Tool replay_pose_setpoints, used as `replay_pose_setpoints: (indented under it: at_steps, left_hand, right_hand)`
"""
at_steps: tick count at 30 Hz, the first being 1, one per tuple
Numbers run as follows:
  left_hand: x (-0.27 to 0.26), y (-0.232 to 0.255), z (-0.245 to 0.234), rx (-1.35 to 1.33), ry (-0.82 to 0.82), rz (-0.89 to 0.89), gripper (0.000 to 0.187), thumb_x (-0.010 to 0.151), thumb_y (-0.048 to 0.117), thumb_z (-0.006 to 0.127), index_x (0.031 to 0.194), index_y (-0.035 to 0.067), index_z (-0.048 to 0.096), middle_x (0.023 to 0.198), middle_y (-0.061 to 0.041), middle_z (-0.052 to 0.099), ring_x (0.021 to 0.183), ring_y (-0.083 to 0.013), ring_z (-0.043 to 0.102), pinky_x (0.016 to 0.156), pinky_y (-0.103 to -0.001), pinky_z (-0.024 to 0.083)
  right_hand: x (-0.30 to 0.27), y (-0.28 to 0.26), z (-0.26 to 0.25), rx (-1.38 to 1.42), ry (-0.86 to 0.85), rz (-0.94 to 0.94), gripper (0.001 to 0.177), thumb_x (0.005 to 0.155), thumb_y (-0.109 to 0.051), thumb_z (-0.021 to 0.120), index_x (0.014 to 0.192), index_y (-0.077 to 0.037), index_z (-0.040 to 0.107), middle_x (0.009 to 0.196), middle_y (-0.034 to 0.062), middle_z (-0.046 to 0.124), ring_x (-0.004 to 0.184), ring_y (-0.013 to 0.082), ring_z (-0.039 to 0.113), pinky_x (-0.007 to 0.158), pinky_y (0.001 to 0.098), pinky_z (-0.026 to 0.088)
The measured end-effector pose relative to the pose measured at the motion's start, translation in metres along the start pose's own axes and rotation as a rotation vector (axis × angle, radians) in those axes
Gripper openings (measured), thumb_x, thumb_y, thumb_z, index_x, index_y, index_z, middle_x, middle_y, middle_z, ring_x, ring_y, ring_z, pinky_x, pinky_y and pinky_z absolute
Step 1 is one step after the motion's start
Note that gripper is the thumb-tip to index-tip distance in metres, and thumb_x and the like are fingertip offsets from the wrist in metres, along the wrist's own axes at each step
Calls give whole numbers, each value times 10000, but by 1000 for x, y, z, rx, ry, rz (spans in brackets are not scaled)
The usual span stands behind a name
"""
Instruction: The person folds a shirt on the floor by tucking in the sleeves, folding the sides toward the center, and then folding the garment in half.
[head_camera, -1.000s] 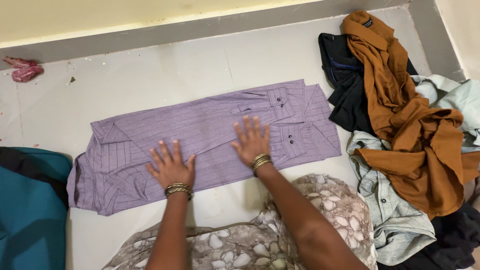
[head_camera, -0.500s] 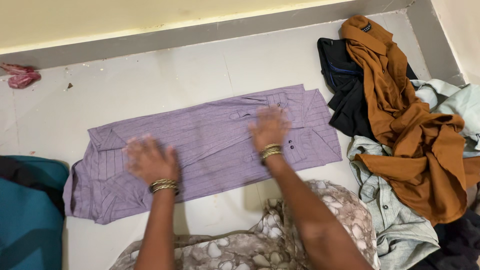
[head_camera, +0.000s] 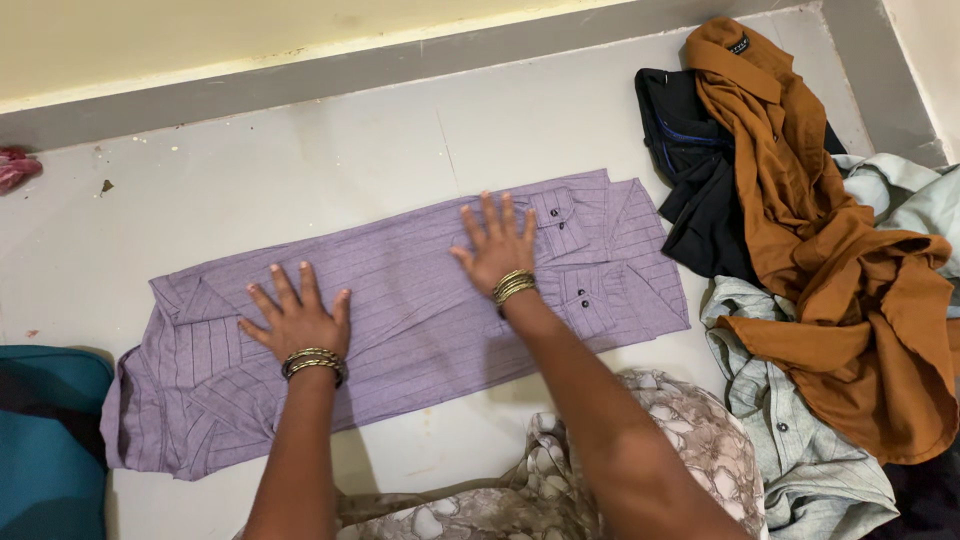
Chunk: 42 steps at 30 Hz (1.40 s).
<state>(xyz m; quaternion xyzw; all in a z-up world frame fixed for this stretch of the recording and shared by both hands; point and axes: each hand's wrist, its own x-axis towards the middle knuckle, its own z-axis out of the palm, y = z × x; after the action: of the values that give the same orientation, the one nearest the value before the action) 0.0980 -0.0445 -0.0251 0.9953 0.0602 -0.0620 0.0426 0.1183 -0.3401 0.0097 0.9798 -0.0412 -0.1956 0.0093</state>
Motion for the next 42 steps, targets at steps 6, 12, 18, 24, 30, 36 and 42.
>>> replay_pose_setpoints:
  at_steps: [6,12,18,24,30,36,42]
  left_hand:
    - [-9,-24,12,-23,52,15,767,953,698,370,1588,269,350,1710,-114,159,1559,-415,59,1167,-720,48]
    - [-17,-40,20,-12,93,62,769,948,686,363,1582,253,353,1698,-125,170,1550,-387,92,1176,-669,68]
    - [-47,-55,20,-5,100,80,680,998,599,376,1584,256,351,1703,-126,190,1560,-381,132,1230,-577,98]
    - [-84,-72,27,16,117,67,682,986,574,404,1586,255,351,1688,-128,205,1550,-373,145,1222,-572,111]
    - [-96,-62,26,45,-53,-25,694,979,556,415,1594,275,257,1694,-96,117,1543,-352,99,1177,-610,128]
    - [-113,-42,14,56,-214,-9,745,962,536,470,1615,309,193,1712,-95,42,1555,-322,86,1174,-610,176]
    - [-125,-26,-35,63,-463,-22,761,961,545,534,1610,341,195,1722,-76,13,1566,-316,80,1203,-600,204]
  right_hand:
    - [2,61,7,85,32,226,741,972,-706,208,1623,-362,126,1715,-4,-11,1564,298,-32,1208,653,-12]
    - [-10,111,34,169,148,380,743,981,-695,291,1620,-327,201,1725,27,64,1576,294,30,1196,685,33]
    - [-34,141,61,233,163,460,760,964,-680,324,1616,-315,185,1717,17,44,1567,287,17,1175,696,39]
    - [-58,189,75,326,56,561,816,928,-681,426,1612,-295,203,1706,36,67,1559,284,75,1164,696,116]
    - [-114,209,78,581,159,870,679,943,-544,569,1555,-266,483,1679,36,359,1509,363,348,1219,623,284]
    - [-122,214,87,628,221,1100,826,833,-571,688,1491,-144,433,1594,126,307,1416,433,313,1091,647,308]
    - [-99,208,86,770,272,985,898,817,-620,762,1447,-43,487,1407,248,537,1256,424,540,1013,532,480]
